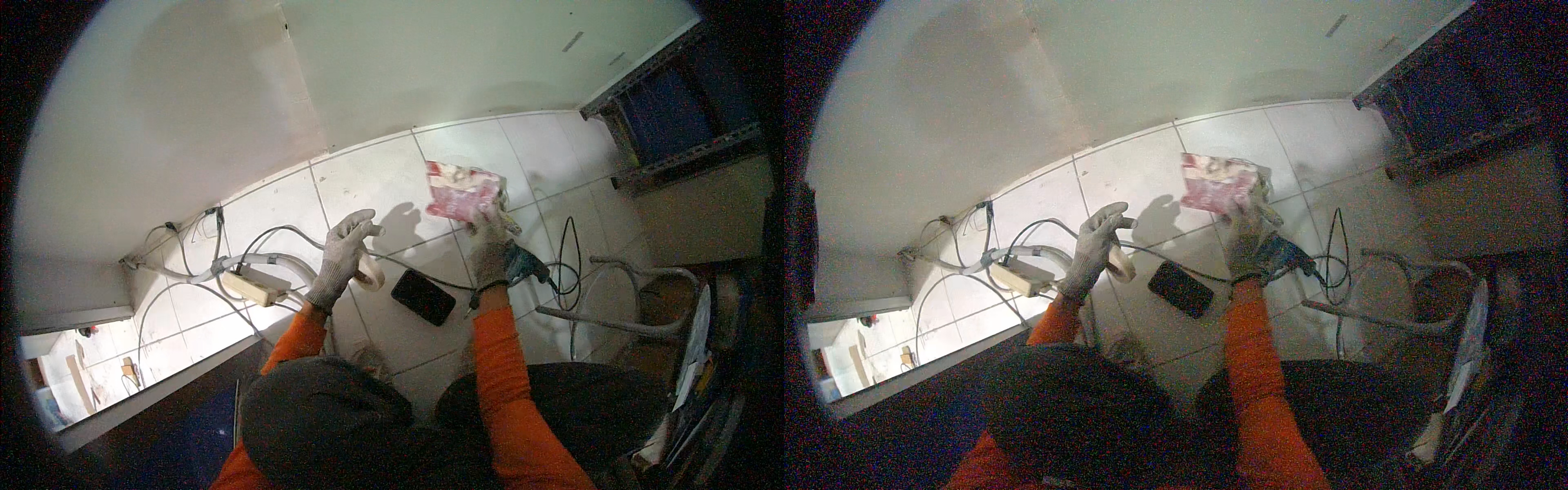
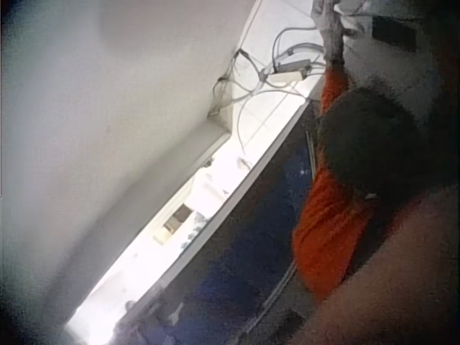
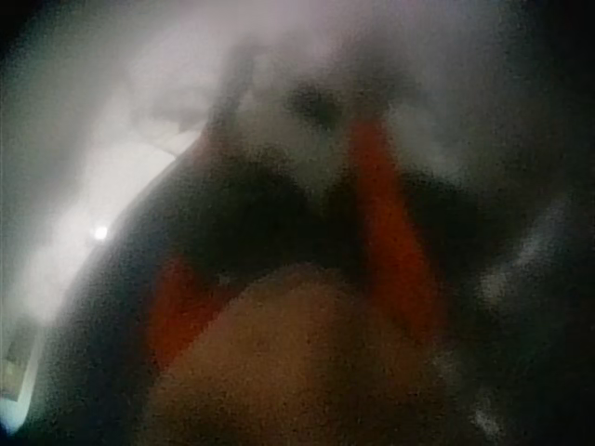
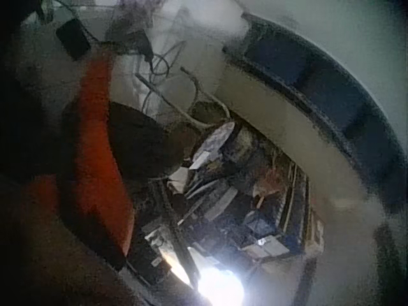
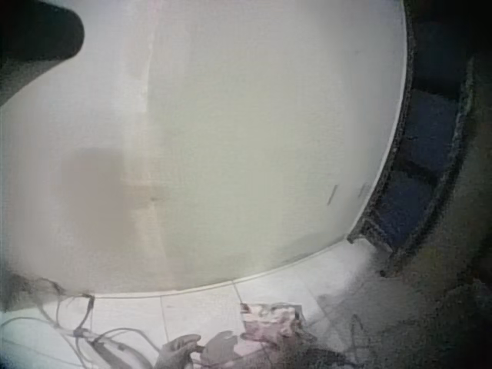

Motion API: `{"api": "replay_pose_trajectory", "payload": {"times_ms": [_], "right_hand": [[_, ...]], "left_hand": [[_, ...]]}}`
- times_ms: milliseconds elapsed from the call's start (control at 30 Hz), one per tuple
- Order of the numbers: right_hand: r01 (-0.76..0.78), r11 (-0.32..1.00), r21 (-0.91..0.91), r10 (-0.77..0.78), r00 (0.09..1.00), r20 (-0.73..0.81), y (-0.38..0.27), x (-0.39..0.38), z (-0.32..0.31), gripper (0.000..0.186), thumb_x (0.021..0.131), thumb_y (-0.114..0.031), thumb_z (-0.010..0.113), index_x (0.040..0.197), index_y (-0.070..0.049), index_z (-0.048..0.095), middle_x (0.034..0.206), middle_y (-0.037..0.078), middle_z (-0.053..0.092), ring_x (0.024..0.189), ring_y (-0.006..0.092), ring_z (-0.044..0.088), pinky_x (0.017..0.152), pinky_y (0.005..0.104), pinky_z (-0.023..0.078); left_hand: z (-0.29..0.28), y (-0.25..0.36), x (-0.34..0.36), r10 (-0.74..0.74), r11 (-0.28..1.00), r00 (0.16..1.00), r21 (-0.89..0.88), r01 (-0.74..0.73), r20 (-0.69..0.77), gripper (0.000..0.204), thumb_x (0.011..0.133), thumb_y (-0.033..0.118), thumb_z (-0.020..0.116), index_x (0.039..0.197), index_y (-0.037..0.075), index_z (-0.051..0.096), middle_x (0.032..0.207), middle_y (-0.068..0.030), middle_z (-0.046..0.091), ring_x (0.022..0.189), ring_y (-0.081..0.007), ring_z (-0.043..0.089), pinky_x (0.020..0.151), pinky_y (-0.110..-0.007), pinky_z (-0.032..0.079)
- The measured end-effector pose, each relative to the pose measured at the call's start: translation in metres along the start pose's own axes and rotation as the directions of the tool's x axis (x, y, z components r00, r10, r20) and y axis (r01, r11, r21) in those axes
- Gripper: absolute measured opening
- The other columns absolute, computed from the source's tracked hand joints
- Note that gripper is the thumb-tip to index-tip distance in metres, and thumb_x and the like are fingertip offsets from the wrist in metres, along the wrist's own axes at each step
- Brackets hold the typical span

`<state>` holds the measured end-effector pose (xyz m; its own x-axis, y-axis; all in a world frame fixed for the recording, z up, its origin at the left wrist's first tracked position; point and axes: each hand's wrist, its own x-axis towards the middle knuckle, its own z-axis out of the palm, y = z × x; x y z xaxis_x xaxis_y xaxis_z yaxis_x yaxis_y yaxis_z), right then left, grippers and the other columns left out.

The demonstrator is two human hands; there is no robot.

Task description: The person applies joint compound along a ceiling joint using a putty knife, places drywall tape along the seam, and spreads additional compound over the tape with the putty knife.

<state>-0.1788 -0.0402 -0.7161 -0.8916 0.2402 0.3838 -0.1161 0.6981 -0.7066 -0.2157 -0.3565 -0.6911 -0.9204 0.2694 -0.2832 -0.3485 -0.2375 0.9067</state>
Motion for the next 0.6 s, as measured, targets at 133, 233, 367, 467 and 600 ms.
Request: {"api": "replay_pose_trajectory", "payload": {"times_ms": [133, 233, 367, 467, 600], "right_hand": [[-0.532, 0.521, 0.667, 0.679, 0.732, 0.053, 0.025, 0.006, -0.014, 0.023, 0.101, -0.019, 0.060, 0.114, 0.000, 0.064, 0.105, 0.004, 0.062, 0.092, 0.0125, 0.061, 0.081, 0.0279, 0.053], [-0.590, 0.535, 0.604, 0.661, 0.738, 0.135, 0.034, -0.006, -0.012, 0.023, 0.102, -0.020, 0.058, 0.114, -0.001, 0.063, 0.104, 0.004, 0.061, 0.085, 0.0112, 0.058, 0.076, 0.0265, 0.051], [-0.263, 0.964, 0.050, 0.267, 0.956, -0.120, 0.070, -0.024, -0.008, 0.023, 0.103, -0.022, 0.056, 0.114, -0.003, 0.062, 0.101, 0.002, 0.059, 0.084, 0.0123, 0.056, 0.075, 0.0278, 0.050], [-0.430, 0.852, 0.298, 0.466, 0.883, -0.059, 0.054, -0.023, 0.003, 0.027, 0.104, -0.026, 0.053, 0.114, -0.003, 0.063, 0.100, 0.004, 0.061, 0.085, 0.0175, 0.059, 0.074, 0.0320, 0.052], [-0.081, 0.935, -0.346, 0.089, 0.996, 0.007, 0.029, -0.028, -0.021, 0.035, 0.106, -0.033, 0.051, 0.113, -0.003, 0.068, 0.100, 0.014, 0.066, 0.087, 0.0316, 0.064, 0.074, 0.0427, 0.054]], "left_hand": [[-0.001, 0.001, -0.009, -0.065, 0.998, 0.998, 0.020, 0.065, -0.014, 0.040, 0.102, 0.028, 0.063, 0.132, 0.002, 0.062, 0.103, -0.0081, 0.074, 0.071, -0.0069, 0.055, 0.064, -0.022, 0.045], [0.001, 0.002, -0.014, -0.051, 0.997, 0.998, 0.063, 0.054, -0.045, 0.039, 0.102, 0.029, 0.063, 0.131, 0.002, 0.063, 0.101, -0.0063, 0.074, 0.070, -0.0067, 0.054, 0.063, -0.022, 0.045], [0.018, 0.003, -0.009, -0.039, 0.999, 0.999, 0.036, 0.038, 0.015, 0.039, 0.102, 0.030, 0.062, 0.131, 0.003, 0.064, 0.099, -0.0044, 0.074, 0.069, -0.0063, 0.051, 0.064, -0.023, 0.044], [0.010, 0.001, -0.013, -0.040, 0.999, 0.999, 0.034, 0.041, -0.030, 0.039, 0.103, 0.031, 0.061, 0.130, 0.004, 0.065, 0.100, -0.0050, 0.074, 0.067, -0.0062, 0.050, 0.063, -0.023, 0.044], [0.017, 0.012, -0.012, -0.007, 0.999, 0.993, 0.044, 0.012, -0.116, 0.046, 0.102, 0.039, 0.061, 0.132, 0.004, 0.063, 0.100, -0.0108, 0.075, 0.060, -0.0075, 0.053, 0.054, -0.021, 0.043]]}}
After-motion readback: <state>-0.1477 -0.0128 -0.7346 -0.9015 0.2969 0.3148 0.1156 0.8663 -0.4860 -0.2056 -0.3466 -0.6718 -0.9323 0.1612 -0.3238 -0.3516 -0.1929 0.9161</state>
